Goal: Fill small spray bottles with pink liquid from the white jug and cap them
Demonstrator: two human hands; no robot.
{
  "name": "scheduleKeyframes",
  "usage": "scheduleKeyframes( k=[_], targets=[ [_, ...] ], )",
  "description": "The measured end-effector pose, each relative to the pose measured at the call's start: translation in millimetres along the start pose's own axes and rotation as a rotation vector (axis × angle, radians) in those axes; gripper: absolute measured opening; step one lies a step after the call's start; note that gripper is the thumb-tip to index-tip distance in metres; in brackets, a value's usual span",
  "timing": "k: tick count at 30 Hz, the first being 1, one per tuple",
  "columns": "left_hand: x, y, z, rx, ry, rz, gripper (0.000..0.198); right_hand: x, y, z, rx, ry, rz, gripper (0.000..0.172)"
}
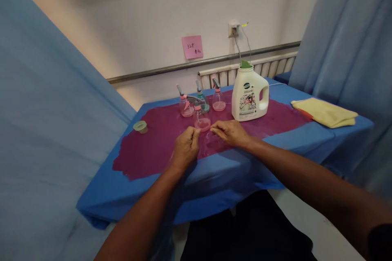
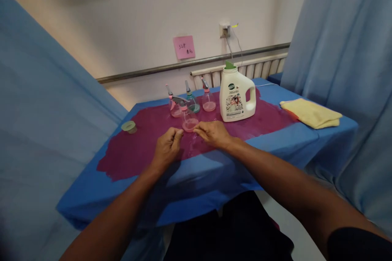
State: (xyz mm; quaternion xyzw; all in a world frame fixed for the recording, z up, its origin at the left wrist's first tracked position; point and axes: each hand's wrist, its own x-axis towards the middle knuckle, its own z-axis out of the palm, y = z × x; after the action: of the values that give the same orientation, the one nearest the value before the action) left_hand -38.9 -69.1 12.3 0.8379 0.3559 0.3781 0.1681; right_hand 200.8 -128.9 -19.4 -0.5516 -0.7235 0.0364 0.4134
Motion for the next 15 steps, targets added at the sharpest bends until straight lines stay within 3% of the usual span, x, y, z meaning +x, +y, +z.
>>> scheduleKeyframes(
  k=[3, 8, 15],
  targets=[
    [10, 3, 5.6, 0.026, -0.018, 0.048, 0.046, 18, -7, 7, -0.047, -0.036, -0.041, 0.04],
    [30, -12, -0.2, 0.027, 0.053, 0.131, 0.052, 41, -6, 14, -0.158, -0.093, -0.173, 0.046],
    [53, -21, 12.3, -0.199, 0.123, 0.296, 0.061, 61, 14, 26, -0.091, 0.021, -0.346, 0.063]
  ],
)
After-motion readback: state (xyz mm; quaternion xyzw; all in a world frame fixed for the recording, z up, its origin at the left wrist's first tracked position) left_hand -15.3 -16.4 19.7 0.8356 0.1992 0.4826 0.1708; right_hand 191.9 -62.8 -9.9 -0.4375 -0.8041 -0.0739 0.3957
